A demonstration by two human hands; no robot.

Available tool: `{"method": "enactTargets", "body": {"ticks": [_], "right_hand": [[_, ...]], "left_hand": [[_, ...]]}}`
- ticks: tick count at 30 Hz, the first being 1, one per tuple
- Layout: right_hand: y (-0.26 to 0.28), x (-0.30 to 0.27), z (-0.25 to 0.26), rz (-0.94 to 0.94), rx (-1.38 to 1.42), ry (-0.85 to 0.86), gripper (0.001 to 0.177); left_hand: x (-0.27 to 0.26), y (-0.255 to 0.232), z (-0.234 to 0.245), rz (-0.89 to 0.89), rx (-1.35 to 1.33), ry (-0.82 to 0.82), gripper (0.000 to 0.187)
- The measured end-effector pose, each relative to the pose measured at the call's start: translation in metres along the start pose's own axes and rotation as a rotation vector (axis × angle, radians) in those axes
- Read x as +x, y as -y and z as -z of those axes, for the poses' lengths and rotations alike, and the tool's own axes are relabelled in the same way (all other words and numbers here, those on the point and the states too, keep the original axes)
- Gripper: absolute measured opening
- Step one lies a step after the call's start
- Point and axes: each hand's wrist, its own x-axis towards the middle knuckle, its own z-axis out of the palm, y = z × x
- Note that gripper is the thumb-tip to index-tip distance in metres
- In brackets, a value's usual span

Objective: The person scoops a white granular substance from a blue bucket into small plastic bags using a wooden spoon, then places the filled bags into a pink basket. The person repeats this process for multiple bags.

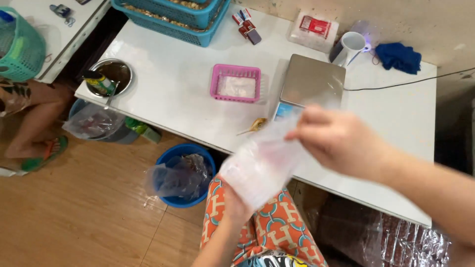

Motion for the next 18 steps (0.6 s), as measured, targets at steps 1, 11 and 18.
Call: {"method": "enactTargets", "body": {"ticks": [1,11,18], "right_hand": [[0.016,-0.015,-0.01,-0.132,0.206,0.005,0.017],[0.08,-0.16,-0.139,-0.616,0.977,0.65,0.04],[0.113,-0.196,-0.226,-1.096,1.125,0.415,0.073]], "left_hand": [[-0.011,-0.003,0.0,0.02,0.055,-0.082,0.092],[-0.122,-0.064,0.027,0.241,0.583,-0.948,0.069],[-0.121,-0.032,0.029,0.221,0.944,-0.677,0.039]]}}
